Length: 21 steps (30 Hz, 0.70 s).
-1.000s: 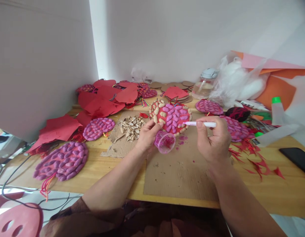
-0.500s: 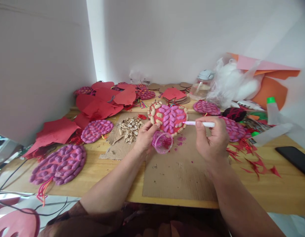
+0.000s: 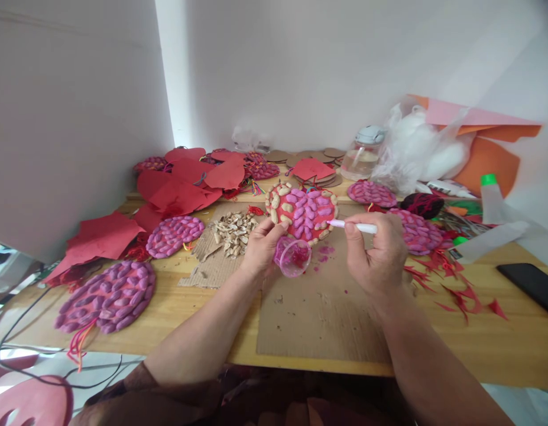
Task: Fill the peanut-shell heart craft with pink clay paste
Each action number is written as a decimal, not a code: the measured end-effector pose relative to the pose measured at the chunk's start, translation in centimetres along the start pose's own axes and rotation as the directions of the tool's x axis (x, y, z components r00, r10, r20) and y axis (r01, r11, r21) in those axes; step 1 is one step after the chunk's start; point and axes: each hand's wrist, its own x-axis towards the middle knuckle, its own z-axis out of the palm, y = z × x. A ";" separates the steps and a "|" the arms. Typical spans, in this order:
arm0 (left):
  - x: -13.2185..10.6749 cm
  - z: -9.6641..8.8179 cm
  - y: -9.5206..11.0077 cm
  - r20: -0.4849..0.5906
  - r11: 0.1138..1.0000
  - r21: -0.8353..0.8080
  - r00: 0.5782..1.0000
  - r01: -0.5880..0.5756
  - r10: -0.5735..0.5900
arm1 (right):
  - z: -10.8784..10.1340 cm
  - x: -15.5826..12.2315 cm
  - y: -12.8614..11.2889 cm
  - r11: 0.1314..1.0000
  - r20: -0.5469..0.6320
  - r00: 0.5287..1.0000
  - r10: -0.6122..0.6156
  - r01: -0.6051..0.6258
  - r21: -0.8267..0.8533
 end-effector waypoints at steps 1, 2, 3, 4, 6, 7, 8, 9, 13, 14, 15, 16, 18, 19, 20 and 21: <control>0.0 0.0 0.0 0.001 1.000 -0.002 1.000 0.001 -0.001 | 0.0 0.0 0.0 1.000 -0.004 1.000 -0.001 0.001 0.004; 0.0 0.1 0.1 0.002 1.000 -0.002 1.000 0.003 -0.003 | 0.1 0.0 0.0 1.000 -0.008 1.000 0.000 0.000 0.004; -0.1 0.1 0.1 0.002 1.000 0.001 1.000 0.006 -0.006 | 0.1 0.0 0.0 1.000 -0.012 1.000 0.004 -0.004 0.004; -0.1 0.1 0.1 0.002 1.000 0.006 1.000 0.008 -0.008 | 0.1 -0.1 0.0 1.000 -0.012 1.000 0.006 -0.006 0.004; 0.0 0.1 0.1 0.001 1.000 0.014 1.000 0.010 -0.010 | 0.1 -0.1 0.0 1.000 -0.002 1.000 0.003 -0.003 0.007; 0.0 0.1 0.1 0.002 1.000 0.015 1.000 0.011 -0.012 | 0.1 -0.1 0.0 1.000 0.004 1.000 0.000 0.000 0.008; 0.0 0.0 0.0 0.004 1.000 0.012 1.000 0.015 -0.015 | 0.1 -0.1 0.0 1.000 0.010 1.000 -0.004 0.004 0.009; 0.0 0.0 0.0 0.008 1.000 0.007 1.000 0.019 -0.019 | 0.1 -0.1 -0.1 1.000 0.013 1.000 -0.006 0.006 0.009; 0.0 -0.1 -0.1 0.024 0.999 0.000 0.999 0.033 -0.033 | 0.2 -0.2 -0.2 1.000 0.034 0.999 0.008 -0.009 0.021; 0.0 -0.1 -0.1 0.025 0.999 0.001 0.999 0.033 -0.034 | 0.2 -0.2 -0.2 1.000 0.034 0.999 0.011 -0.012 0.023; 0.0 0.0 -0.1 0.025 0.999 0.000 0.999 0.034 -0.034 | 0.2 -0.2 -0.2 1.000 0.029 1.000 0.013 -0.013 0.021; 0.0 0.0 -0.1 0.024 0.999 -0.001 0.999 0.033 -0.033 | 0.2 -0.2 -0.2 1.000 0.020 1.000 0.013 -0.014 0.015; 0.0 0.0 0.0 0.019 1.000 -0.006 0.999 0.030 -0.030 | 0.2 -0.1 -0.1 1.000 0.011 1.000 0.009 -0.009 0.002; 0.0 0.0 0.0 0.016 1.000 -0.009 0.999 0.028 -0.028 | 0.2 -0.1 -0.1 1.000 0.018 1.000 0.003 -0.003 0.002; 0.1 0.0 0.0 0.014 1.000 -0.011 1.000 0.027 -0.027 | 0.2 -0.1 0.0 1.000 0.034 0.999 -0.004 0.004 0.004; 0.1 0.1 0.0 0.013 0.999 -0.014 1.000 0.029 -0.028 | 0.2 -0.2 0.0 1.000 0.048 0.999 -0.012 0.012 0.008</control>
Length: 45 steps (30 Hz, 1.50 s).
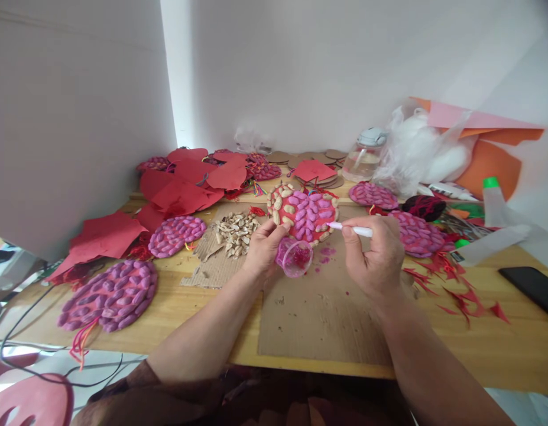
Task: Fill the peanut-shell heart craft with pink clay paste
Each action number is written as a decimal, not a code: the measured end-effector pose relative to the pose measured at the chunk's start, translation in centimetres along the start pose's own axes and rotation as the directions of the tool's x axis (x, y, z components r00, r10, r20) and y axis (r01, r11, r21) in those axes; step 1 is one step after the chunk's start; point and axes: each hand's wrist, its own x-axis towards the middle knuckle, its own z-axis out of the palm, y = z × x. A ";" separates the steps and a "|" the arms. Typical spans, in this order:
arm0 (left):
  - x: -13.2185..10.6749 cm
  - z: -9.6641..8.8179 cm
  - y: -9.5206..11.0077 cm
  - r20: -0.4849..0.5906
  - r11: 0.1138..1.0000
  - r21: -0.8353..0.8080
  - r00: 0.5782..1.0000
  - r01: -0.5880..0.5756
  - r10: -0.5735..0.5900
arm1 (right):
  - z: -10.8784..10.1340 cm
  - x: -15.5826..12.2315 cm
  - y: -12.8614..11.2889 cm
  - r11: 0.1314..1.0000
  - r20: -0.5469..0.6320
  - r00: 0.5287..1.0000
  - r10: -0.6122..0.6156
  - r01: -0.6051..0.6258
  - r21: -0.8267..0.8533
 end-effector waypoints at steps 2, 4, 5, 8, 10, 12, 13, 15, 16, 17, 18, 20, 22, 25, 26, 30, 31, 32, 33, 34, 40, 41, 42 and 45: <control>0.0 0.1 0.0 -0.002 1.000 -0.007 1.000 0.006 -0.006 | 0.0 -0.1 0.0 1.000 0.016 1.000 -0.007 0.007 0.008; -0.1 0.1 0.1 -0.007 1.000 -0.007 1.000 0.009 -0.009 | 0.1 -0.2 -0.1 1.000 0.017 1.000 0.002 -0.003 0.018; -0.1 0.2 0.1 -0.010 1.000 -0.005 1.000 0.007 -0.007 | 0.1 -0.2 -0.2 1.000 0.021 1.000 0.007 -0.008 0.023; -0.2 0.3 0.2 -0.017 1.000 0.002 1.000 0.000 0.000 | 0.2 -0.3 -0.4 0.999 0.034 0.999 0.009 -0.010 0.044; -0.3 0.3 0.2 -0.018 1.000 -0.002 1.000 0.000 0.000 | 0.2 -0.3 -0.5 0.998 0.029 0.999 0.022 -0.023 0.065; -0.3 0.4 0.2 -0.017 1.000 -0.011 1.000 0.001 -0.001 | 0.1 -0.2 -0.5 0.995 0.024 0.999 0.045 -0.047 0.086; -0.3 0.4 0.2 -0.014 1.000 -0.016 1.000 0.001 -0.001 | 0.1 -0.2 -0.5 0.994 0.025 0.998 0.054 -0.056 0.089; -0.3 0.4 0.2 -0.012 1.000 -0.029 1.000 0.003 -0.003 | 0.0 -0.1 -0.2 0.996 0.021 0.998 0.059 -0.060 0.072; -0.3 0.4 0.1 -0.012 0.999 -0.036 1.000 0.005 -0.005 | 0.0 0.0 -0.1 0.997 0.012 0.999 0.053 -0.053 0.053; -0.3 0.4 0.1 -0.012 0.999 -0.042 1.000 0.007 -0.007 | -0.1 0.0 0.1 0.999 -0.001 0.999 0.041 -0.041 0.031; -0.2 0.3 0.1 -0.013 0.999 -0.046 1.000 0.008 -0.008 | -0.1 0.0 0.2 1.000 -0.015 0.999 0.030 -0.030 0.010; -0.2 0.2 0.1 -0.013 0.999 -0.038 1.000 0.005 -0.006 | -0.1 0.1 0.4 1.000 -0.032 0.999 0.013 -0.014 -0.013; -0.1 0.1 0.0 -0.015 1.000 -0.016 1.000 -0.002 0.002 | -0.1 0.1 0.4 1.000 -0.024 0.999 0.023 -0.023 0.003; -0.1 0.0 -0.1 -0.023 1.000 0.005 1.000 -0.005 0.005 | 0.0 0.1 0.3 0.998 0.003 0.999 0.044 -0.044 0.041; 0.0 0.0 -0.1 -0.023 1.000 0.001 1.000 -0.003 0.003 | 0.0 0.0 0.3 0.998 0.001 0.999 0.044 -0.044 0.040; -0.1 0.1 0.0 -0.009 0.999 -0.031 1.000 0.007 -0.008 | 0.0 0.0 0.5 0.999 -0.042 0.998 0.048 -0.048 0.002; -0.1 0.2 0.0 -0.009 0.999 -0.033 1.000 0.008 -0.008 | 0.0 0.0 0.6 0.998 -0.043 0.997 0.060 -0.059 0.008; -0.1 0.2 0.0 -0.013 0.999 -0.033 1.000 0.009 -0.009 | 0.0 -0.1 0.6 0.997 -0.039 0.997 0.071 -0.071 0.023; -0.1 0.2 0.0 -0.020 0.999 -0.032 1.000 0.008 -0.009 | 0.0 -0.1 0.6 0.996 -0.030 0.996 0.086 -0.084 0.040; -0.1 0.2 0.1 -0.028 1.000 -0.031 1.000 0.006 -0.007 | 0.0 -0.1 0.7 0.994 -0.023 0.995 0.099 -0.097 0.052; -0.2 0.2 0.4 -0.024 0.999 -0.029 0.999 0.027 -0.027 | 0.1 -0.2 1.2 0.994 -0.095 0.989 0.110 -0.107 0.028; -0.3 0.2 0.4 -0.027 0.999 -0.029 0.999 0.026 -0.027 | 0.1 -0.1 1.2 0.992 -0.101 0.987 0.122 -0.118 0.041; -0.3 0.2 0.4 -0.031 0.999 -0.026 0.999 0.023 -0.024 | 0.1 -0.1 1.2 0.990 -0.101 0.986 0.136 -0.131 0.054; -0.3 0.3 0.4 -0.022 1.000 -0.008 1.000 0.013 -0.013 | 0.1 -0.1 1.1 0.986 -0.074 0.985 0.159 -0.155 0.057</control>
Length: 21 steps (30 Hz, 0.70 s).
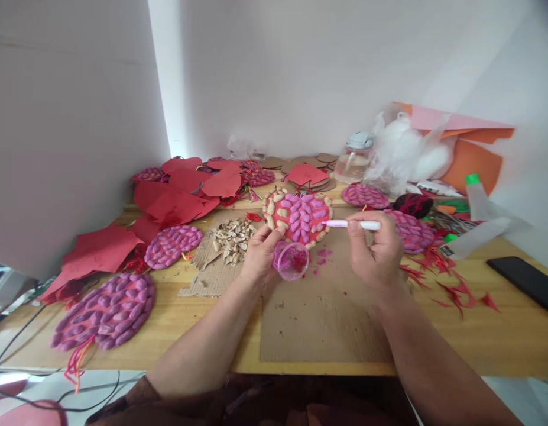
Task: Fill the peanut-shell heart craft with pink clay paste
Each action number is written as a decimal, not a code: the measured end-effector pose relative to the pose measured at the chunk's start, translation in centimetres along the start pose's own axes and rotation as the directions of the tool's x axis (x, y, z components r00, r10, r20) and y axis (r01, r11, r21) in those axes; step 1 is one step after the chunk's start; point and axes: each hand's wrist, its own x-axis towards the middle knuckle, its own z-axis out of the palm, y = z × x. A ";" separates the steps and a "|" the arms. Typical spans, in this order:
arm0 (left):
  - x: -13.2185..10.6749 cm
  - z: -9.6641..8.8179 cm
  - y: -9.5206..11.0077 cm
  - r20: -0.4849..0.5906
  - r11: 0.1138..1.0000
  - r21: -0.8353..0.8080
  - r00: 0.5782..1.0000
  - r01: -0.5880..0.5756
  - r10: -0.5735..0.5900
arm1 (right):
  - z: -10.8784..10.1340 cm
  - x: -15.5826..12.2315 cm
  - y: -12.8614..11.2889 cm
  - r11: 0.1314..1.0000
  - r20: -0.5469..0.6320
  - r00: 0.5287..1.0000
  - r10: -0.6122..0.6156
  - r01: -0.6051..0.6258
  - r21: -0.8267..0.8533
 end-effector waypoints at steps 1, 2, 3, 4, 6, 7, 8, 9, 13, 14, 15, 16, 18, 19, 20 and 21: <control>0.0 0.0 0.0 0.006 1.000 0.004 1.000 0.000 0.000 | 0.0 0.0 -0.1 1.000 0.005 1.000 -0.003 0.003 -0.008; 0.0 0.0 0.0 0.011 1.000 0.006 1.000 0.002 -0.002 | 0.0 0.0 -0.1 1.000 0.006 1.000 -0.008 0.008 -0.019; 0.0 0.0 0.0 0.014 1.000 0.007 1.000 0.006 -0.006 | 0.0 0.0 -0.1 0.999 0.002 1.000 -0.013 0.013 -0.032; 0.0 0.0 0.0 0.014 1.000 0.007 1.000 0.011 -0.011 | -0.1 0.0 -0.1 0.999 -0.007 1.000 -0.021 0.020 -0.044; 0.0 0.1 0.1 0.007 1.000 0.005 1.000 0.019 -0.019 | -0.1 0.1 -0.1 0.998 -0.027 0.999 -0.026 0.025 -0.056; -0.1 0.1 0.2 0.001 1.000 0.002 1.000 0.025 -0.025 | -0.1 0.1 -0.1 0.998 -0.034 0.999 -0.023 0.022 -0.052; -0.1 0.2 0.2 -0.006 0.999 -0.004 0.999 0.034 -0.034 | -0.1 0.1 -0.2 0.999 -0.038 0.999 -0.019 0.017 -0.041; -0.1 0.2 0.3 -0.014 0.999 -0.010 0.999 0.043 -0.043 | -0.1 0.1 -0.2 1.000 -0.037 0.999 -0.015 0.014 -0.028; 0.1 0.0 0.3 -0.051 0.996 -0.043 0.996 0.074 -0.076 | 0.0 0.0 -0.6 0.999 -0.016 0.998 -0.054 0.054 -0.006; 0.1 -0.2 0.2 -0.058 0.995 -0.050 0.995 0.081 -0.084 | 0.0 0.0 -0.7 0.998 -0.014 0.998 -0.067 0.067 -0.011; 0.2 -0.3 0.2 -0.062 0.995 -0.054 0.994 0.086 -0.089 | 0.0 0.0 -0.8 0.997 -0.013 0.997 -0.076 0.076 -0.018; 0.3 -0.4 0.2 -0.060 0.994 -0.054 0.994 0.090 -0.094 | 0.0 0.0 -0.9 0.997 -0.013 0.997 -0.079 0.079 -0.021; 0.3 -0.7 0.2 -0.051 0.995 -0.043 0.994 0.095 -0.097 | 0.0 0.0 -1.0 0.997 -0.023 0.997 -0.068 0.068 -0.020; 0.4 -0.7 0.1 -0.045 0.995 -0.034 0.994 0.095 -0.096 | 0.0 0.0 -1.0 0.998 -0.033 0.997 -0.063 0.063 -0.014; 0.4 -0.8 0.1 -0.041 0.995 -0.028 0.995 0.094 -0.095 | 0.0 0.0 -1.0 0.998 -0.039 0.997 -0.061 0.061 -0.006; 0.4 -0.8 0.1 -0.039 0.995 -0.024 0.995 0.095 -0.096 | 0.1 -0.1 -1.0 0.998 -0.041 0.997 -0.062 0.062 0.001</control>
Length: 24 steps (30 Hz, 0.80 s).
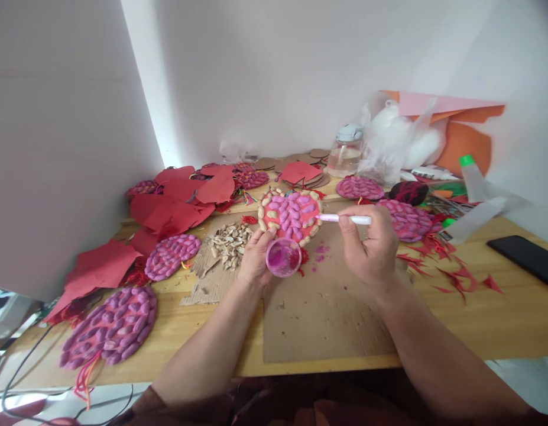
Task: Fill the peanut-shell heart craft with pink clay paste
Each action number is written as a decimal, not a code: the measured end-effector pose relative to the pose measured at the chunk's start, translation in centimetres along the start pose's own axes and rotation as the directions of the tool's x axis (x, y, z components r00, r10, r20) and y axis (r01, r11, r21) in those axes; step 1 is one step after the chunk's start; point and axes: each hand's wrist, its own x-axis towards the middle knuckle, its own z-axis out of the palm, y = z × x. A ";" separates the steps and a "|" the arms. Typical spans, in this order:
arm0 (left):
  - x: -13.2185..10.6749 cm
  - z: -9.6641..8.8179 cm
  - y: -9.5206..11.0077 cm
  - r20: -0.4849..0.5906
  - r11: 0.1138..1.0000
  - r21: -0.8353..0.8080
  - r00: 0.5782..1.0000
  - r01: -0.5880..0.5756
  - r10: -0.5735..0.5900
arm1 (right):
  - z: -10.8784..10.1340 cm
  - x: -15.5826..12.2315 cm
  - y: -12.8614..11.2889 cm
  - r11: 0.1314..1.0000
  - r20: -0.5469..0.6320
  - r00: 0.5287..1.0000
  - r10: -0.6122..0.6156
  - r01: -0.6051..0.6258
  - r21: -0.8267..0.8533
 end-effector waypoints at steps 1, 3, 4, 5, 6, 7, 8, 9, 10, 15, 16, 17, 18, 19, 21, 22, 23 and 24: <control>0.0 0.0 0.0 -0.002 1.000 0.000 1.000 0.000 0.000 | 0.0 0.0 0.0 1.000 0.004 1.000 -0.006 0.006 0.003; 0.0 0.1 0.0 -0.013 1.000 -0.015 1.000 0.003 -0.003 | 0.1 -0.2 -0.1 1.000 0.026 0.999 -0.023 0.023 -0.004; 0.0 0.1 0.0 -0.023 1.000 -0.028 1.000 0.009 -0.010 | 0.1 -0.3 -0.2 1.000 0.036 0.999 -0.027 0.028 -0.008; 0.0 0.2 0.0 -0.031 0.999 -0.044 0.999 0.017 -0.018 | 0.1 -0.4 -0.3 1.000 0.040 0.999 -0.025 0.025 -0.009; -0.1 0.3 0.1 -0.037 0.998 -0.060 0.999 0.025 -0.027 | 0.1 -0.4 -0.4 1.000 0.041 0.999 -0.020 0.020 -0.007; -0.1 0.3 0.1 -0.042 0.997 -0.073 0.999 0.031 -0.034 | 0.1 -0.5 -0.5 1.000 0.037 0.999 -0.013 0.013 0.000; -0.1 0.3 0.1 -0.046 0.996 -0.081 0.998 0.036 -0.040 | 0.1 -0.5 -0.5 1.000 0.027 1.000 -0.008 0.007 0.009; -0.1 0.4 0.1 -0.050 0.996 -0.085 0.998 0.039 -0.044 | 0.1 -0.5 -0.5 1.000 0.016 1.000 -0.006 0.005 0.017; -0.1 0.4 0.1 -0.054 0.995 -0.087 0.997 0.041 -0.046 | 0.1 -0.4 -0.5 1.000 0.007 1.000 -0.009 0.009 0.020; 0.2 0.0 -0.2 -0.071 0.993 -0.105 0.996 0.050 -0.058 | 0.3 -0.6 -0.8 0.998 0.045 0.997 -0.055 0.056 -0.018; 0.3 -0.1 -0.3 -0.073 0.993 -0.106 0.995 0.055 -0.063 | 0.3 -0.7 -1.0 0.997 0.059 0.996 -0.066 0.067 -0.023; 0.4 -0.2 -0.3 -0.071 0.993 -0.105 0.995 0.061 -0.069 | 0.4 -0.8 -1.1 0.997 0.073 0.995 -0.074 0.076 -0.023; 0.5 -0.3 -0.4 -0.065 0.992 -0.106 0.995 0.067 -0.075 | 0.4 -0.9 -1.2 0.996 0.082 0.993 -0.081 0.083 -0.019; 0.5 -0.3 -0.4 -0.056 0.991 -0.110 0.995 0.072 -0.079 | 0.4 -1.0 -1.3 0.996 0.086 0.993 -0.085 0.087 -0.015; 0.6 -0.4 -0.4 -0.049 0.989 -0.125 0.995 0.078 -0.085 | 0.5 -1.0 -1.2 0.996 0.064 0.994 -0.086 0.087 -0.012; 0.5 -0.3 -0.4 -0.052 0.988 -0.133 0.995 0.079 -0.086 | 0.5 -1.0 -1.2 0.996 0.048 0.995 -0.086 0.087 -0.016; 0.5 -0.3 -0.4 -0.057 0.987 -0.139 0.995 0.078 -0.087 | 0.5 -1.0 -1.1 0.996 0.037 0.995 -0.090 0.091 -0.023; 0.4 -0.2 -0.4 -0.063 0.987 -0.141 0.994 0.077 -0.086 | 0.5 -1.1 -1.1 0.995 0.034 0.995 -0.095 0.096 -0.028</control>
